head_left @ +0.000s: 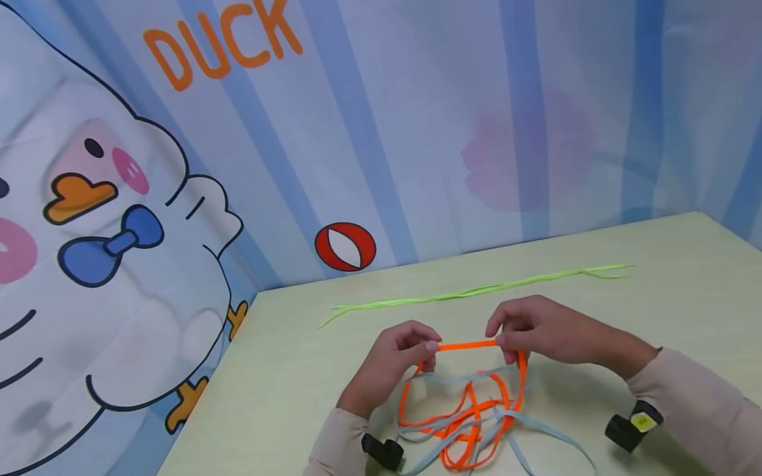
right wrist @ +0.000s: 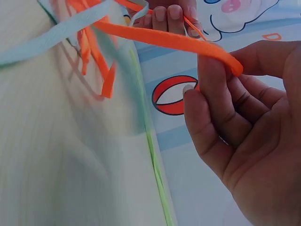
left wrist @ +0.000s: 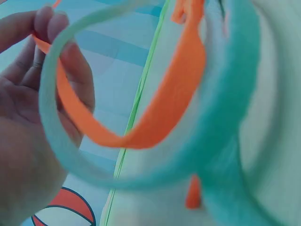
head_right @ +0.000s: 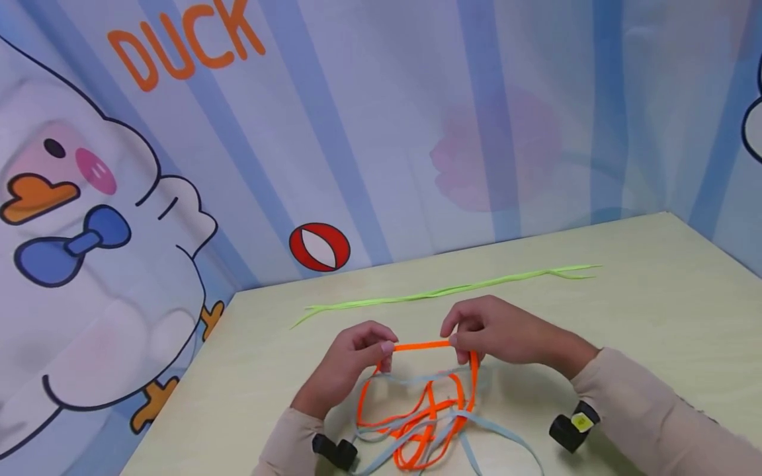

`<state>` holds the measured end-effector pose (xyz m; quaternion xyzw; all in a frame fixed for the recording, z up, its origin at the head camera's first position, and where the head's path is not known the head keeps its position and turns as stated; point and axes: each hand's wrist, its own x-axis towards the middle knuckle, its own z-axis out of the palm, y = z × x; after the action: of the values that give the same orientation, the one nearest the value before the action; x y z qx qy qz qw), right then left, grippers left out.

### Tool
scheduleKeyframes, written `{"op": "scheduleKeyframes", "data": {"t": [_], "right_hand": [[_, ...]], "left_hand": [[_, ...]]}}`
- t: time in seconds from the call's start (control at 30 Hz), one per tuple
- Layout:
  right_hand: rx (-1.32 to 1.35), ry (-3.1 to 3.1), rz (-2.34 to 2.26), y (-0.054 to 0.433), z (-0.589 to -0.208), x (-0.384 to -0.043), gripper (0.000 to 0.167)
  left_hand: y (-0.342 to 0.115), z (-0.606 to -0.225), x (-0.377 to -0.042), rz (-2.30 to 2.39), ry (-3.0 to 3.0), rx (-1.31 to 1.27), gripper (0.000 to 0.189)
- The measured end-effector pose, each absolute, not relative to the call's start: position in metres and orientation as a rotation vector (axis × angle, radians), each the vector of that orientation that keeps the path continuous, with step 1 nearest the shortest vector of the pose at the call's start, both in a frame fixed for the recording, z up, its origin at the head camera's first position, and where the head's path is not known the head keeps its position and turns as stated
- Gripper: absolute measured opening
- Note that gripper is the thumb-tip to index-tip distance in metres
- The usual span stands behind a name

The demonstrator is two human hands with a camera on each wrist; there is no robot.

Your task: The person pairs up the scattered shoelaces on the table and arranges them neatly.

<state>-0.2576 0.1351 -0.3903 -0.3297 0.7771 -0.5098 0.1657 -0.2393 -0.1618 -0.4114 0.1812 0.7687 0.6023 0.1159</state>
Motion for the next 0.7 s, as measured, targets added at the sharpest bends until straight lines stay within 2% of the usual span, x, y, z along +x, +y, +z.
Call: {"op": "scheduleKeyframes", "data": {"t": [0.27, 0.53, 0.7], "right_hand": [[-0.993, 2.155, -1.537, 0.142, -0.379, -0.255, 0.018], [-1.080, 2.138, -1.603, 0.149, -0.372, -0.253, 0.016], [-1.148, 2.118, -1.668, 0.152, -0.368, -0.252, 0.016]], "left_hand": [[-0.169, -0.406, -0.240, 1.893, 2.186, 0.579, 0.025], [-0.175, -0.404, -0.240, 2.026, 2.106, 0.601, 0.014], [-0.179, -0.403, -0.241, 2.071, 2.126, 0.597, 0.025]]}}
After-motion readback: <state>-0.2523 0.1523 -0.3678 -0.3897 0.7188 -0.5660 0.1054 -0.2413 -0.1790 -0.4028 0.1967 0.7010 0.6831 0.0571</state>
